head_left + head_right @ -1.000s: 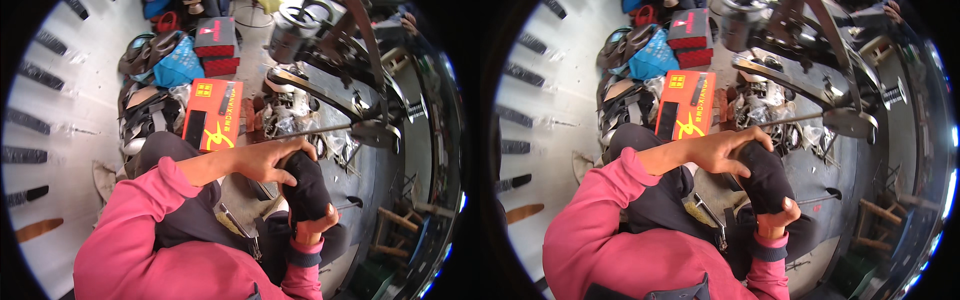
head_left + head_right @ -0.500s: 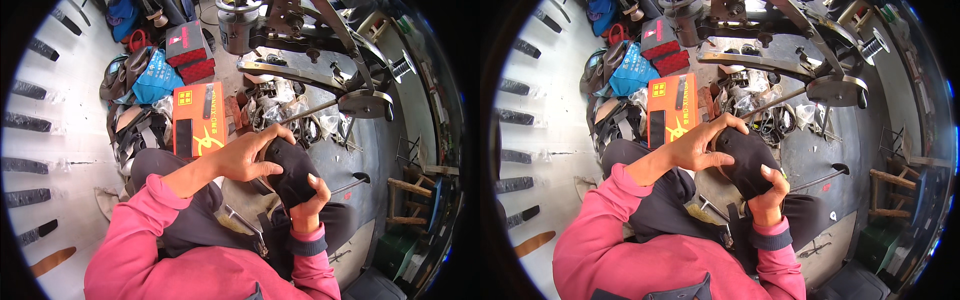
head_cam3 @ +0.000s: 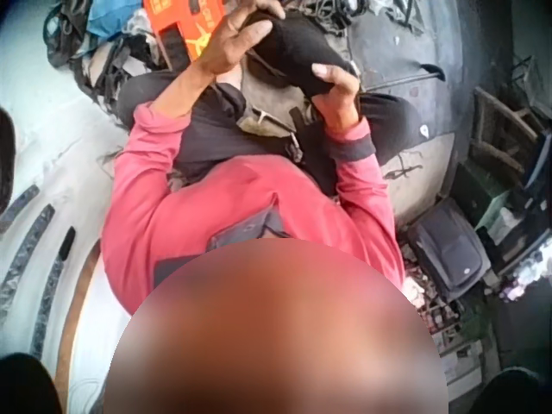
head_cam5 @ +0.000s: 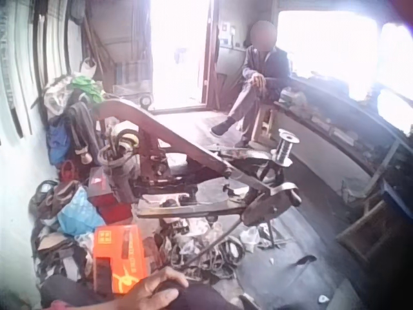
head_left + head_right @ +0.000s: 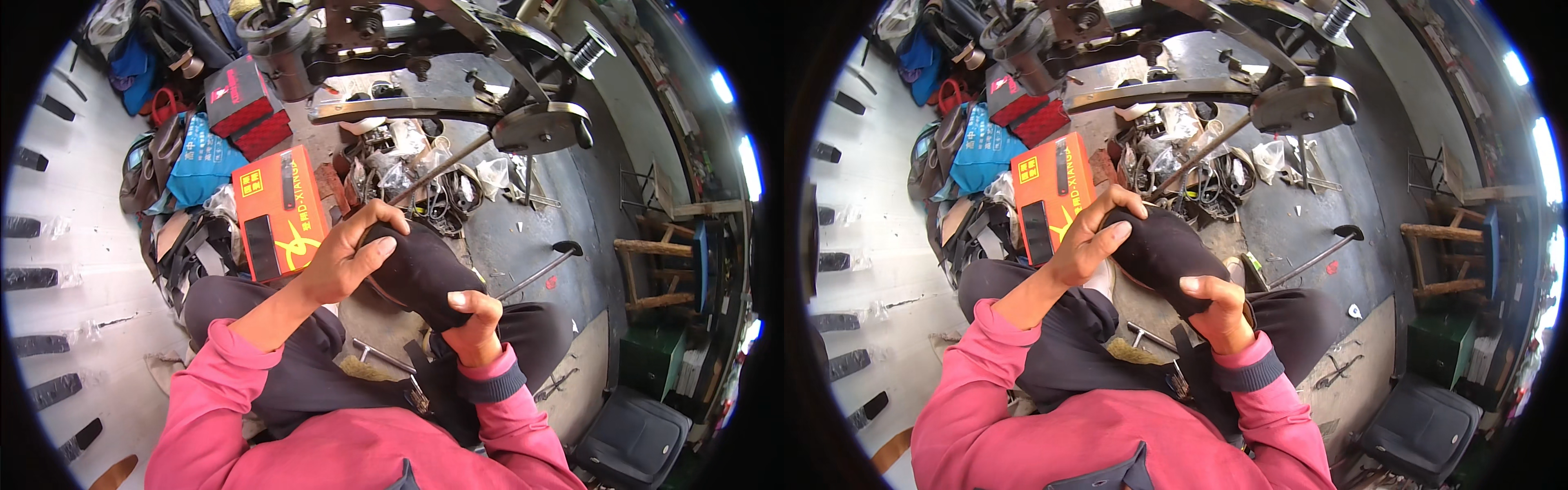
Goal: The person sits on the floor and uses a sewing machine to stitch the upper of a black shoe. They position the shoe under the needle, guide it with both hands, and operate the machine to sew along the edge.
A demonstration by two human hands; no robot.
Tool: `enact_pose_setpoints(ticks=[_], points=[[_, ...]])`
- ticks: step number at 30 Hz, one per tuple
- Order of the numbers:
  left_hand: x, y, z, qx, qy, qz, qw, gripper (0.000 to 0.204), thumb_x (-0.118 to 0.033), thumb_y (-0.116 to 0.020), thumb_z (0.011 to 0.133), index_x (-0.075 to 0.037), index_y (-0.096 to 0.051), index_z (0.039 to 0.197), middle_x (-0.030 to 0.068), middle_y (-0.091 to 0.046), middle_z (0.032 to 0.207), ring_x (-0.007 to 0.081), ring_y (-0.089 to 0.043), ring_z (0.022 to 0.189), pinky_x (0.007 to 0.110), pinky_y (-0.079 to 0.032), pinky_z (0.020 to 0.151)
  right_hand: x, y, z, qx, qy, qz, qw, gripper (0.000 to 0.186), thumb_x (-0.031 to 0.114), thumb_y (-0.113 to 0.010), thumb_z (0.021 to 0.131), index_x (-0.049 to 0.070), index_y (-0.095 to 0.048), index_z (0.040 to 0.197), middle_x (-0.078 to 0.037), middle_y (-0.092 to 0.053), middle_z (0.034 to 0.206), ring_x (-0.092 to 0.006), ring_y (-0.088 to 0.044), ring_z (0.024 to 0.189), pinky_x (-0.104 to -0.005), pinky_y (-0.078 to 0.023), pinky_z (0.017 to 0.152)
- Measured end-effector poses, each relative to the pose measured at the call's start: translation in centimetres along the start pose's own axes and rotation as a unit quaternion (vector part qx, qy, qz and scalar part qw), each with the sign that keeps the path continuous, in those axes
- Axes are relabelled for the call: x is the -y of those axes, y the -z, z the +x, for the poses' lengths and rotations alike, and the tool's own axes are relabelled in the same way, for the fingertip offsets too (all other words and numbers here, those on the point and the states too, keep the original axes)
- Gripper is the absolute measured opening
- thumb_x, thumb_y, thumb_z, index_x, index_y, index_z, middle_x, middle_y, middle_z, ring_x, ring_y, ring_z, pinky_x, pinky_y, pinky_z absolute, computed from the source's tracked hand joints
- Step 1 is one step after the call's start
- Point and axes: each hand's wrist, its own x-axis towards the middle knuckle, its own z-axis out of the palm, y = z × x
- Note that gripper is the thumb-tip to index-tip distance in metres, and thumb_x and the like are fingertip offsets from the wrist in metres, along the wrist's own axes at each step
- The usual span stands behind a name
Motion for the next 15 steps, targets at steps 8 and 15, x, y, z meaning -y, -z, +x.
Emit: enact_pose_setpoints(ticks=[8, 15], points=[[-0.28, 0.37, 0.04, 0.069, 0.0, 0.001, 0.998, 0.045, -0.019, -0.078, 0.09, -0.009, -0.053, 0.125, 0.0013, -0.054, 0.116, 0.0099, -0.053, 0.109, 0.028, -0.044, 0.095, 0.34, -0.08, -0.31, 0.024, 0.018, -0.022, 0.999, 0.085, 0.025, -0.058, 0.07, -0.009, -0.043, 0.147, -0.022, -0.054, 0.145, -0.0328, -0.053, 0.135, -0.0385, -0.035, 0.119], [-0.61, 0.45, 0.08, 0.105, 0.04, 0.004, 0.994, 0.062, -0.022, -0.087, 0.084, -0.01, -0.049, 0.132, 0.0031, -0.053, 0.123, 0.0127, -0.052, 0.116, 0.03, -0.042, 0.099, 0.31, -0.47, -0.07, 0.017, 0.027, 0.015, 0.999, 0.093, 0.032, -0.061, 0.064, -0.011, -0.042, 0.145, -0.025, -0.055, 0.141, -0.0353, -0.057, 0.128, -0.0407, -0.041, 0.114]])
